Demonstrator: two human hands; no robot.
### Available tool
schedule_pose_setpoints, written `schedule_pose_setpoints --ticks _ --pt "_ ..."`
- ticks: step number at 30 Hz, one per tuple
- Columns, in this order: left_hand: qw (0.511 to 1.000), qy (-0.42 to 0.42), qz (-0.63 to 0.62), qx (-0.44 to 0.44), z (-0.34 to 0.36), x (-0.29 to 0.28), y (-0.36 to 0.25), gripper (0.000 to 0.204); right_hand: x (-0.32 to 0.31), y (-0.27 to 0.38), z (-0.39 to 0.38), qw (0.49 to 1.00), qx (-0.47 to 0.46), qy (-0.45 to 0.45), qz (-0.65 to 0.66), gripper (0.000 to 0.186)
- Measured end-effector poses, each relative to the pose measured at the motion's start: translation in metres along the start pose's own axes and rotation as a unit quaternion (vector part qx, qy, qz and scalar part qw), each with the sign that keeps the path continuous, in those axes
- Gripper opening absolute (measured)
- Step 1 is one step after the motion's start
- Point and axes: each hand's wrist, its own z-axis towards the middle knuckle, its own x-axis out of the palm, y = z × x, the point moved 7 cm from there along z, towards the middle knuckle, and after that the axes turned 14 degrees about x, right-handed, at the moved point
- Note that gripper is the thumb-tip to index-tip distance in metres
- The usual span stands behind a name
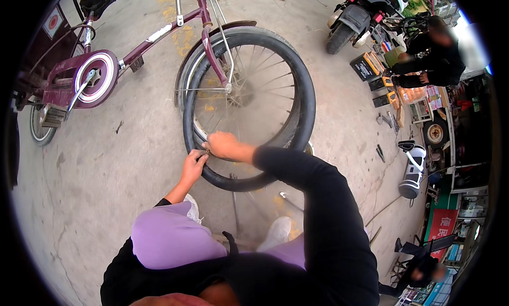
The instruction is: The person removes a bicycle inner tube from a tire, inflates it with a pump, and submerges it in a bucket of water to locate a leak. They then apply a patch to the tube and use a soldering iron to heat the patched area.
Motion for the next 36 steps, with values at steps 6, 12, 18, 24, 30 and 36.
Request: schedule_pose_setpoints --ticks 6,12,18,24,30,36 --pt "0.999 -0.034 0.002 0.032 0.0 -0.004 -0.002 0.012 -0.004 0.009 -0.002 0.998 -0.021 -0.035 -0.046 0.036" --pt "0.999 -0.015 0.006 0.029 0.001 -0.001 -0.003 0.015 -0.01 0.006 0.002 0.999 0.033 0.013 0.002 0.027" --pt "1.0 0.004 -0.017 -0.009 0.0 0.0 0.002 0.017 -0.006 0.006 0.001 0.999 -0.014 0.031 0.038 0.025" --pt "1.0 -0.007 0.012 0.019 0.0 -0.002 -0.003 0.015 0.013 -0.001 0.011 0.997 0.016 0.051 -0.046 0.029" --pt "0.999 -0.013 0.016 0.033 0.002 -0.002 0.001 0.014 0.009 -0.001 0.008 1.0 -0.016 -0.003 0.002 0.035" --pt "1.0 -0.002 0.02 0.008 0.0 0.001 0.005 0.016 0.011 -0.006 0.014 0.998 0.004 -0.005 -0.057 0.035"
